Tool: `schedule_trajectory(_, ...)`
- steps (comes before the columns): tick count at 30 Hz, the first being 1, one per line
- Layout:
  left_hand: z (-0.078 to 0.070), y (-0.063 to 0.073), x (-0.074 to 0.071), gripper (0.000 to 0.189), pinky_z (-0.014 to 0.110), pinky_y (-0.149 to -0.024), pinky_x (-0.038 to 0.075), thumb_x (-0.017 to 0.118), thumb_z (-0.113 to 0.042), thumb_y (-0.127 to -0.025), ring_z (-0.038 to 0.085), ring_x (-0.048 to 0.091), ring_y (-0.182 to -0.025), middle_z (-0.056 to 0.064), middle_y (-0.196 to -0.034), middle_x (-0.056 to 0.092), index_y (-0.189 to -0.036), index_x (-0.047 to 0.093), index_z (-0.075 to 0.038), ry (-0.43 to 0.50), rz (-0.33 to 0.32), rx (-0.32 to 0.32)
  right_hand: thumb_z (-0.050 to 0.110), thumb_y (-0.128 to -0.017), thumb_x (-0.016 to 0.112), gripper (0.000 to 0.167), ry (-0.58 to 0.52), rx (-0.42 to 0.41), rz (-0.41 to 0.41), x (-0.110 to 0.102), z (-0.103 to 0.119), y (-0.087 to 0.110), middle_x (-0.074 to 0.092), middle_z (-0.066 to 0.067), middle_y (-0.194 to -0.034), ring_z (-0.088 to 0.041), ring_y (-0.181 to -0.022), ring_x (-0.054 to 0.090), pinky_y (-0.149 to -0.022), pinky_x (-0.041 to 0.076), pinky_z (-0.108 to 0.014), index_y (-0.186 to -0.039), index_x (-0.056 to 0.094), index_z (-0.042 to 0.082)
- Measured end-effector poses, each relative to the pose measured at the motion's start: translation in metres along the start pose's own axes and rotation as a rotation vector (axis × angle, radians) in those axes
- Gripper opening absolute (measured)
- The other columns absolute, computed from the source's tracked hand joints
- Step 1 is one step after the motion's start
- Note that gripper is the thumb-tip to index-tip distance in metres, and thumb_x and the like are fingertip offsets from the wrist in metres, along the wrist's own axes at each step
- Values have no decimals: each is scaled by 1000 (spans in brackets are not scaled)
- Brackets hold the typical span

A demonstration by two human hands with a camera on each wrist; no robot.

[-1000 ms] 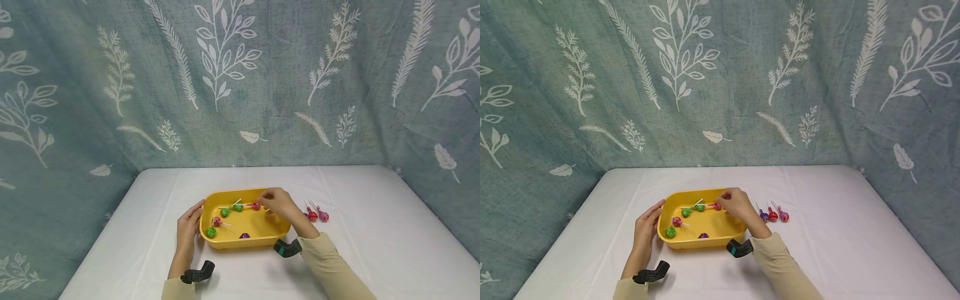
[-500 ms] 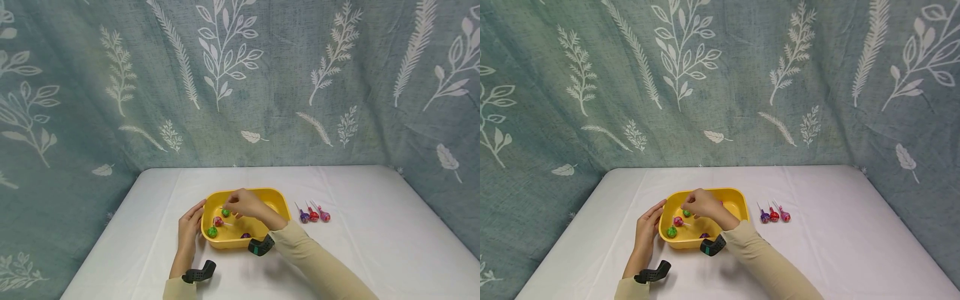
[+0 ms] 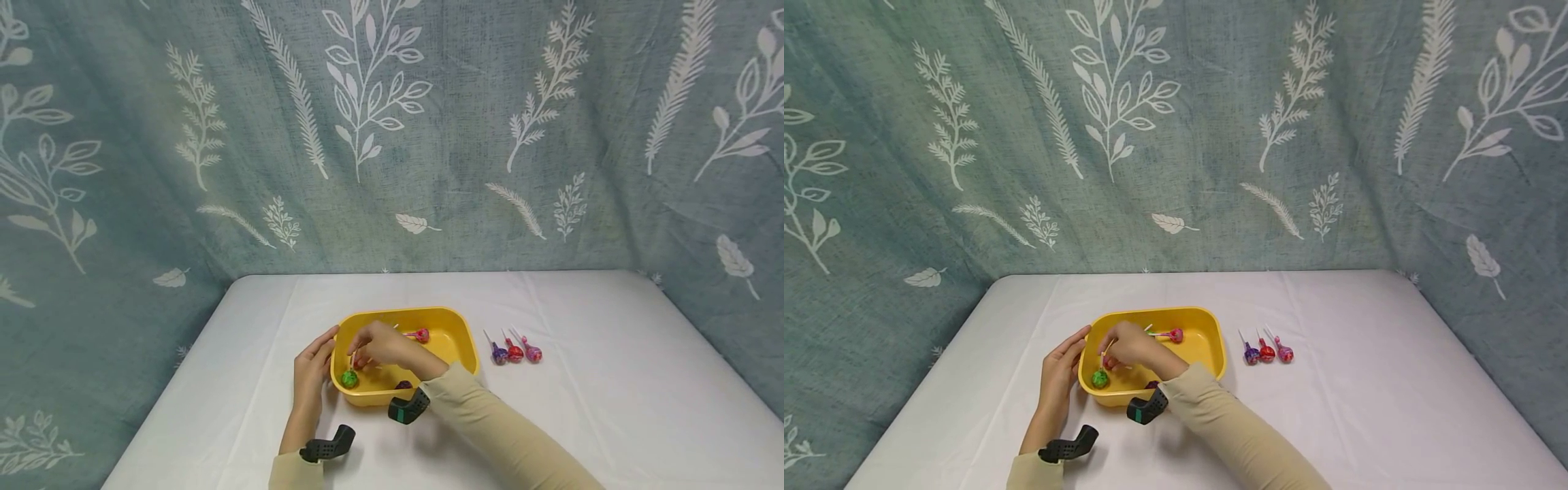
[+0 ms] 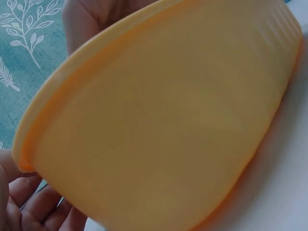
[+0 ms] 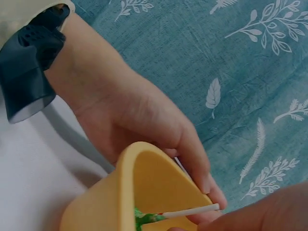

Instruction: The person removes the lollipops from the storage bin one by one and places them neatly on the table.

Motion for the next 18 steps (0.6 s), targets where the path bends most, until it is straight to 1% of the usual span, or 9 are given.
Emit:
schedule_trajectory(4,0,0,0,31,22,-91,49,58,-23,-97,19,55,-122,5,-133,58,-125,66,-10,9,0,-3,-14,-87,54,19,29,-1,-7,4,-3,-1,64,-14,-80,-25,-69,60,-69,59,-37,-93,68,-3)
schedule_trajectory(10,-1,0,1,32,23,-92,49,58,-24,-97,20,54,-122,5,-133,59,-125,67,-11,3,-2,-6,-13,-83,58,17,122,-22,-9,10,-4,0,62,-6,-77,-20,-67,57,-59,54,-28,-88,69,-1)
schedule_trajectory(14,-2,0,0,33,24,-94,48,58,-25,-97,20,54,-123,5,-134,58,-126,66,-10,4,1,-9,-9,-82,63,12,181,-11,1,15,-5,1,59,-2,-71,-15,-60,50,-51,45,-20,-83,69,1)
schedule_trajectory(18,-2,0,0,34,25,-96,47,57,-24,-98,21,53,-123,6,-134,58,-127,65,-10,8,0,-13,-5,-82,67,10,217,2,7,19,-7,0,54,-2,-62,-12,-50,42,-43,35,-19,-78,69,3)
Point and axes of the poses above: each hand's wrist, its own y-axis away from the middle knuckle, its own x-axis out of the palm, z = x × y, the point moved 8 cm from there along -y, towards the middle knuckle
